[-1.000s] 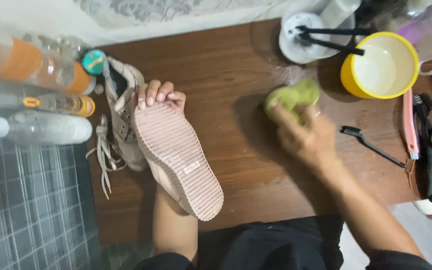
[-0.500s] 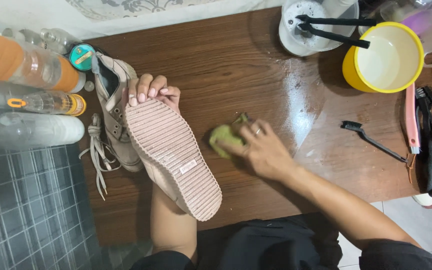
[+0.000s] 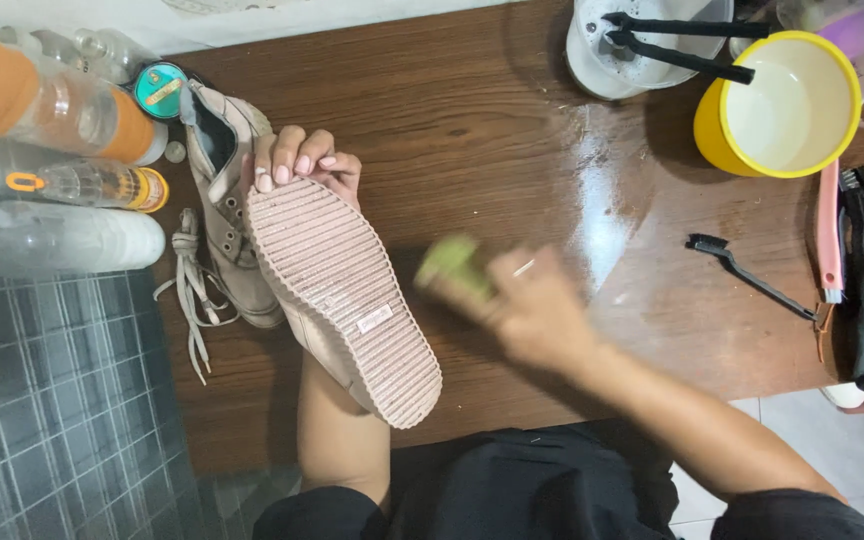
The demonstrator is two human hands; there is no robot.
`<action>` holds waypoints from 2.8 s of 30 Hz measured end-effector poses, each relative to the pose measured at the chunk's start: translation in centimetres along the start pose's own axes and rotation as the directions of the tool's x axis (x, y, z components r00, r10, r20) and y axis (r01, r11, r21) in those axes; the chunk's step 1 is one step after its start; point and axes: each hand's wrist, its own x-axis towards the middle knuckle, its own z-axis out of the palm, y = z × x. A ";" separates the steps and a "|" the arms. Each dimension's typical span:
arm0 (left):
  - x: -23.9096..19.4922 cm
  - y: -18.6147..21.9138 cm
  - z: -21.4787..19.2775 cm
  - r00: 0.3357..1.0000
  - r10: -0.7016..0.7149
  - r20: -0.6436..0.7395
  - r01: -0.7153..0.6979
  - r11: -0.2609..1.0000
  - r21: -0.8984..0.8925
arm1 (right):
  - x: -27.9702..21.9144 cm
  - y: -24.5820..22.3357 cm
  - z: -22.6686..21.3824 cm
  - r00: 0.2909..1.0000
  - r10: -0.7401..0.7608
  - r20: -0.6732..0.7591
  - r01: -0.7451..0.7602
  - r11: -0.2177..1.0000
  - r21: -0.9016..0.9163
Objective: The person scrubs a pink sneaker with a brush and cleaning solution, focusing on the sole and sides. They wipe the shoe with a cloth, dip the brush in water, and continue scrubbing the sole and upper parts of the shoe.
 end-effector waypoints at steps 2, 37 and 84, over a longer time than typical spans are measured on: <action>-0.2 0.4 -2.6 0.997 -0.017 0.078 0.020 0.999 -0.030 | -1.1 -3.3 3.4 0.997 -0.042 0.060 0.036 0.994 0.099; -0.1 -1.1 4.1 0.966 0.040 -0.255 -0.042 0.999 -0.003 | 8.5 12.7 10.6 0.580 0.801 0.146 -0.446 0.462 -0.766; -0.1 -4.0 -0.8 0.872 0.252 -0.420 -0.046 0.896 0.441 | 0.7 -2.7 -3.6 0.669 0.587 0.455 -0.623 0.109 0.775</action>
